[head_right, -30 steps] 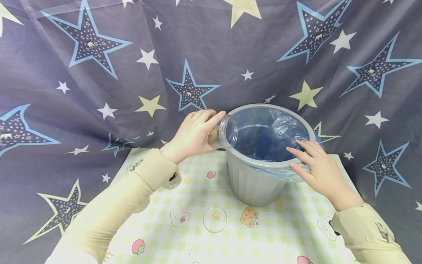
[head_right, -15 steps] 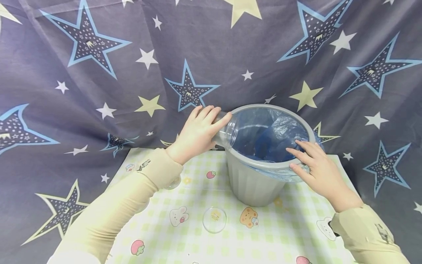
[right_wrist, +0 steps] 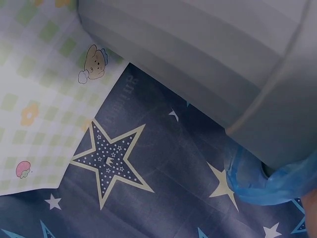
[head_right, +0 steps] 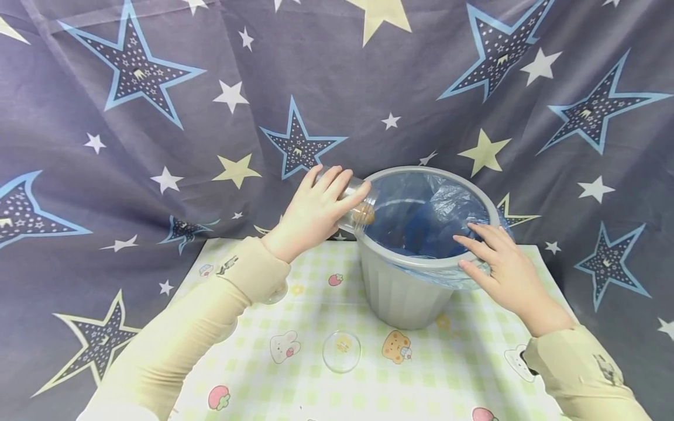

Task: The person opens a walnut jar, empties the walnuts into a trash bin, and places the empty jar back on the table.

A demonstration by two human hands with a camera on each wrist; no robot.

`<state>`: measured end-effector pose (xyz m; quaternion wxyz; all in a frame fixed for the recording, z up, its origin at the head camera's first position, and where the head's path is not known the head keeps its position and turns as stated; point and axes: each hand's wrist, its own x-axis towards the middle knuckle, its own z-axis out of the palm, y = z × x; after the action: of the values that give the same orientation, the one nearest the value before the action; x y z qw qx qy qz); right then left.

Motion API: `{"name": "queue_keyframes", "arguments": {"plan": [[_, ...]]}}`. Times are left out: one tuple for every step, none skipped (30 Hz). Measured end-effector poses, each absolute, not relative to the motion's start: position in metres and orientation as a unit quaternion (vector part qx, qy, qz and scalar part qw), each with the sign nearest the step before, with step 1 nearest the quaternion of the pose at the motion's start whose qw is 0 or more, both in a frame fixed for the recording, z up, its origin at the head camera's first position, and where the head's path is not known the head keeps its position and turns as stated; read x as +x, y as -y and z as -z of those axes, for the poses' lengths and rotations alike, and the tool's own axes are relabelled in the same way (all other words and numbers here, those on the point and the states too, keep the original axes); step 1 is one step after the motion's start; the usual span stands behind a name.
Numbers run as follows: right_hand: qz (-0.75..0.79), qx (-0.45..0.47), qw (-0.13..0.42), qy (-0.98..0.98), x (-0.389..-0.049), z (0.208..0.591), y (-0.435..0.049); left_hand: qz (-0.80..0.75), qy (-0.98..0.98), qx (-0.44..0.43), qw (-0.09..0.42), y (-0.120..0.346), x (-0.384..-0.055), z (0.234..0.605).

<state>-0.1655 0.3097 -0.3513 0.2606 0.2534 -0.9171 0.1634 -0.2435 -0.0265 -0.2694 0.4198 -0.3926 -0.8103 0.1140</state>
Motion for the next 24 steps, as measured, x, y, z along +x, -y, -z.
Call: {"name": "queue_keyframes", "arguments": {"plan": [[-0.164,0.255,0.260,0.917,-0.1658,0.3516,-0.3100,-0.112,0.812,-0.392,0.418,0.0269,-0.2435,0.2693],[-0.164,0.257,0.261,0.916,-0.1661,0.3520,-0.3102,-0.110,0.813,-0.393,0.417,0.0276,-0.2432,0.2691],[-0.164,0.257,0.261,0.916,-0.1664,0.3523,-0.3104,-0.109,0.814,-0.392,0.415,0.0282,-0.2427,0.2690],[-0.165,0.258,0.262,0.915,-0.1667,0.3525,-0.3105,-0.108,0.815,-0.392,0.412,0.0288,-0.2426,0.2690],[-0.165,0.258,0.263,0.915,-0.1668,0.3527,-0.3107,-0.108,0.816,-0.392,0.410,0.0293,-0.2426,0.2692],[-0.165,0.258,0.263,0.915,-0.1669,0.3529,-0.3108,-0.109,0.818,-0.392,0.407,0.0298,-0.2428,0.2693],[-0.166,0.258,0.264,0.915,-0.1669,0.3531,-0.3110,-0.111,0.820,-0.390,0.404,0.0302,-0.2429,0.2695],[-0.167,0.257,0.265,0.914,-0.1669,0.3531,-0.3111,-0.113,0.821,-0.389,0.402,0.0305,-0.2432,0.2697],[-0.167,0.257,0.266,0.914,-0.1668,0.3531,-0.3112,-0.115,0.823,-0.387,0.400,0.0306,-0.2436,0.2700],[-0.168,0.257,0.266,0.914,-0.1668,0.3532,-0.3112,-0.117,0.824,-0.386,0.398,0.0309,-0.2439,0.2704],[-0.169,0.257,0.266,0.914,-0.1667,0.3532,-0.3111,-0.118,0.825,-0.386,0.397,0.0310,-0.2440,0.2706],[-0.169,0.257,0.265,0.914,-0.1666,0.3530,-0.3109,-0.119,0.825,-0.385,0.396,0.0313,-0.2440,0.2709],[-0.169,0.256,0.265,0.914,-0.1666,0.3528,-0.3108,-0.119,0.826,-0.384,0.396,0.0315,-0.2439,0.2710],[-0.169,0.255,0.266,0.914,-0.1667,0.3529,-0.3107,-0.118,0.825,-0.384,0.396,0.0316,-0.2439,0.2713],[-0.169,0.256,0.266,0.914,-0.1667,0.3529,-0.3107,-0.117,0.825,-0.385,0.397,0.0316,-0.2439,0.2715],[-0.169,0.256,0.266,0.914,-0.1667,0.3529,-0.3106,-0.116,0.824,-0.386,0.399,0.0316,-0.2441,0.2717],[-0.170,0.255,0.266,0.914,-0.1666,0.3528,-0.3104,-0.115,0.822,-0.387,0.401,0.0314,-0.2445,0.2719],[-0.170,0.256,0.266,0.914,-0.1665,0.3526,-0.3103,-0.114,0.820,-0.388,0.404,0.0312,-0.2447,0.2719],[-0.171,0.255,0.266,0.914,-0.1664,0.3526,-0.3103,-0.114,0.818,-0.389,0.408,0.0308,-0.2451,0.2721],[-0.172,0.256,0.265,0.914,-0.1662,0.3527,-0.3104,-0.114,0.816,-0.390,0.411,0.0305,-0.2454,0.2722],[-0.173,0.255,0.265,0.914,-0.1661,0.3525,-0.3103,-0.115,0.814,-0.391,0.414,0.0303,-0.2456,0.2723],[-0.173,0.254,0.264,0.914,-0.1661,0.3524,-0.3102,-0.114,0.813,-0.391,0.416,0.0302,-0.2455,0.2723],[-0.173,0.253,0.264,0.915,-0.1661,0.3520,-0.3100,-0.113,0.813,-0.390,0.417,0.0303,-0.2457,0.2726],[-0.173,0.253,0.263,0.915,-0.1661,0.3520,-0.3099,-0.113,0.814,-0.389,0.417,0.0306,-0.2457,0.2728]]}}
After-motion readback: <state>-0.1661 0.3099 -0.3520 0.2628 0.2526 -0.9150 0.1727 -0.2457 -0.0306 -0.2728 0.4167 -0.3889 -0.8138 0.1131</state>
